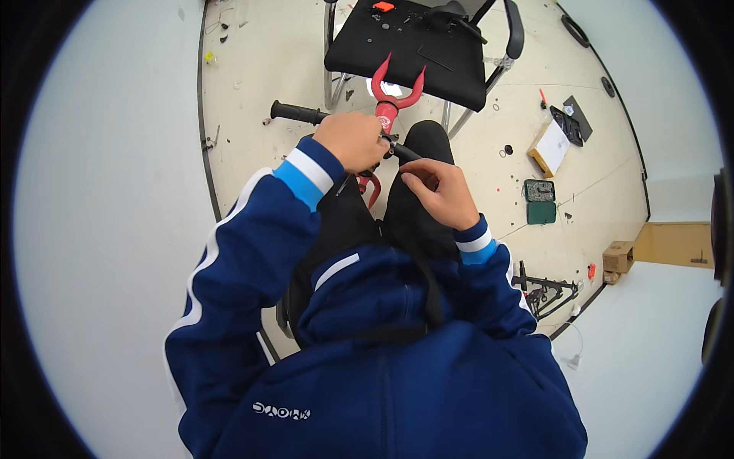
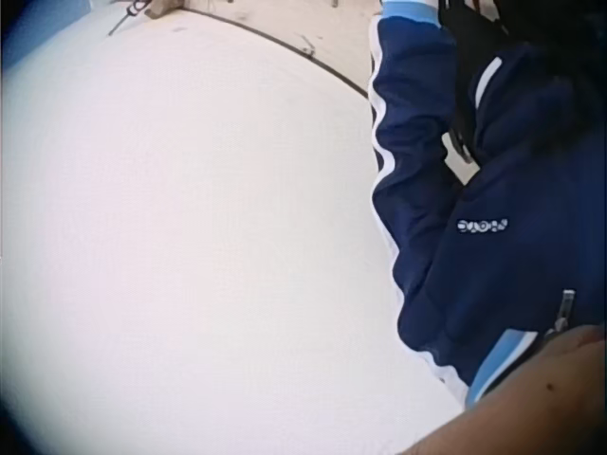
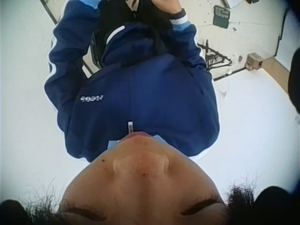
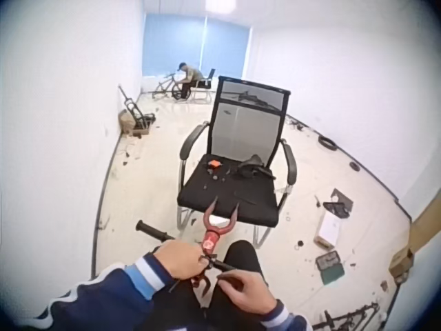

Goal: The person assembles a bicycle handlebar by inserting and tightening bolts, attaching a stem, and securing components with an Allen key. The person also handles small parts and tools on a nearby chair.

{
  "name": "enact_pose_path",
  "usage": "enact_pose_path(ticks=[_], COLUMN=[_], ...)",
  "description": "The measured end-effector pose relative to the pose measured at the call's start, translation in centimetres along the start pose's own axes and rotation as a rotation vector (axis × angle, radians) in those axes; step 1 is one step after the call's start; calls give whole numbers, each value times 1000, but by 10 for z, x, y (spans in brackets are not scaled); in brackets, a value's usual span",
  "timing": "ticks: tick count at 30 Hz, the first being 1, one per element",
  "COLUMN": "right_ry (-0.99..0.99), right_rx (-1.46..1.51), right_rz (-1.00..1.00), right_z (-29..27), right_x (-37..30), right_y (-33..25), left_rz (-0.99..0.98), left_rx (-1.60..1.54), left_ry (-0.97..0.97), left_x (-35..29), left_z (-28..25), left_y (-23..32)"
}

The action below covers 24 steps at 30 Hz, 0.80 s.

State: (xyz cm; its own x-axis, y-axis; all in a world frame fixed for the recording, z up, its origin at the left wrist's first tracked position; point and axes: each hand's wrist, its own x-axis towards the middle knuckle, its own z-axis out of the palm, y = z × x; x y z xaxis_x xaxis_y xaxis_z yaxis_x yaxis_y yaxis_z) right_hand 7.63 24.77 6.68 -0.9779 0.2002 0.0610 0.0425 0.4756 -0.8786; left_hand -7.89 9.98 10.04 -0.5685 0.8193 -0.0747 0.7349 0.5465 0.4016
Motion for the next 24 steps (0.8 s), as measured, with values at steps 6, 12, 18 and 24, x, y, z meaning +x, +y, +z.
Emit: enact_pose_path(ticks=[6,12,18,24], right_ry=[53,-54,-66,-91], right_rx=[116,345,462,533], right_rz=[-74,95,120,45], right_z=[17,26,31,44], right_x=[-20,-1,-2,4], right_y=[15,38,19,30], left_rz=[-222,-450,-445,-271], left_rx=[-766,-1373,-1284,-1145], left_ry=[-22,-65,188,752], left_x=[-1,22,6,-19], left_z=[38,64,67,97], left_y=[-24,-27,-9,-17])
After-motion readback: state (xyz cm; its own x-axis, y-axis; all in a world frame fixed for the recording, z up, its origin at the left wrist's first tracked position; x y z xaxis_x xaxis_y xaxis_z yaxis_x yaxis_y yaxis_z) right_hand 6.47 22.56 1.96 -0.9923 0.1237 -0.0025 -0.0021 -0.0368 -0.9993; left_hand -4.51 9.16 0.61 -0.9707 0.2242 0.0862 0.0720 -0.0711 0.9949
